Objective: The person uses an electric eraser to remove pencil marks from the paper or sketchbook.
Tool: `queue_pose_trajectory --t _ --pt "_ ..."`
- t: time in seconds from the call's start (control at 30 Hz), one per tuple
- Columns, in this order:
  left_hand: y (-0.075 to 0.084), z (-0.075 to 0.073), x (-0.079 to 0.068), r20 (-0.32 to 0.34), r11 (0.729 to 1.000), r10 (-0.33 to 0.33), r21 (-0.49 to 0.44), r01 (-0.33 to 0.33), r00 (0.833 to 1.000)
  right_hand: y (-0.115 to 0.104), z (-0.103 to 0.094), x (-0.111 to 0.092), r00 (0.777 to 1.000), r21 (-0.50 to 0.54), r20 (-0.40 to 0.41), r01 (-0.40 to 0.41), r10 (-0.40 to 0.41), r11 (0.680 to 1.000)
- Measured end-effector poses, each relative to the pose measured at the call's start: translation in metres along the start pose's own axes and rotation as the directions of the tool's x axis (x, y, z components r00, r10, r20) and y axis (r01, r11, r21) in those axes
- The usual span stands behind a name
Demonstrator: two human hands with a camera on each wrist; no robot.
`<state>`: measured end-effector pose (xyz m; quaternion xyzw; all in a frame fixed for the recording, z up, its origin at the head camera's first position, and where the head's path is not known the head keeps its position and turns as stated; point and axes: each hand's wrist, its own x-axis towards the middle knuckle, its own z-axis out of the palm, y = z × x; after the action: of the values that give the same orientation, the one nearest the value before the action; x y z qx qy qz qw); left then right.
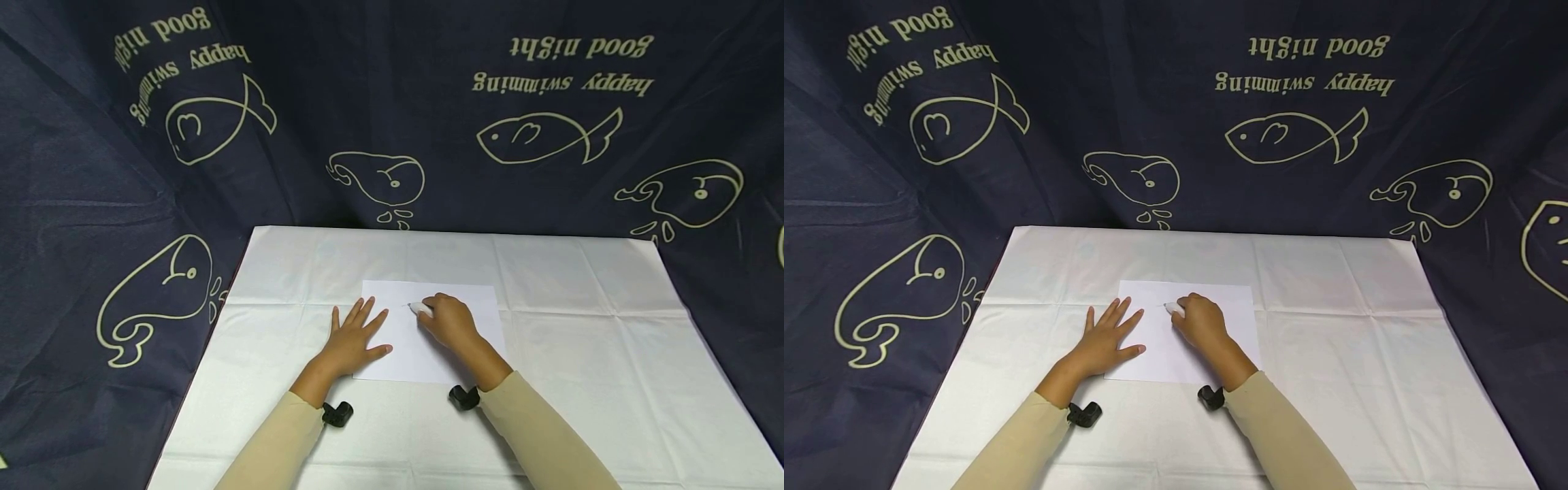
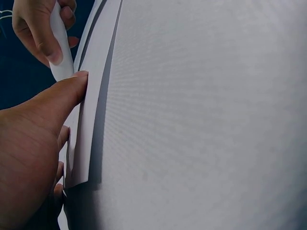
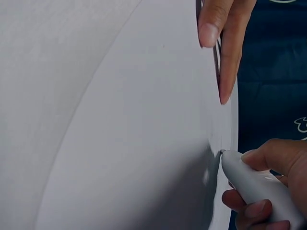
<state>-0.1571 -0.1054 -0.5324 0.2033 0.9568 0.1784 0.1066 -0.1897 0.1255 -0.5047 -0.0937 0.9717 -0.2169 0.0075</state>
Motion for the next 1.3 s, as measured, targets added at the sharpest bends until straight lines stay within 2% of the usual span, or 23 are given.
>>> queue_pose_trajectory --t 0.17,0.73,0.93,1.17,1.3 --pt "0.0006 -0.0006 0.0003 0.002 1.0 0.0 -0.001 0.0 1.0 -0.0043 0.0013 0.0005 0.999 -0.002 0.015 0.031 -0.031 1.0" --pt "0.0001 -0.0001 -0.0005 -0.001 1.0 0.003 0.0 -0.003 1.0 -0.0083 0.0025 -0.0002 0.999 -0.022 0.018 0.047 -0.046 0.999" --pt "0.0 0.0001 -0.0006 -0.007 1.0 0.003 0.001 -0.003 1.0 -0.0075 0.0021 -0.0003 1.0 -0.021 -0.013 0.026 -0.026 0.999" --pt "-0.0006 0.0004 -0.0011 -0.008 1.0 0.005 0.001 -0.005 1.0 -0.006 0.0027 -0.001 0.999 -0.02 0.024 0.041 -0.04 0.999" --pt "-0.0012 0.0007 -0.0006 -0.011 1.0 0.007 -0.002 -0.007 1.0 -0.0034 0.0009 -0.0014 1.0 -0.044 -0.005 0.009 -0.009 0.999"
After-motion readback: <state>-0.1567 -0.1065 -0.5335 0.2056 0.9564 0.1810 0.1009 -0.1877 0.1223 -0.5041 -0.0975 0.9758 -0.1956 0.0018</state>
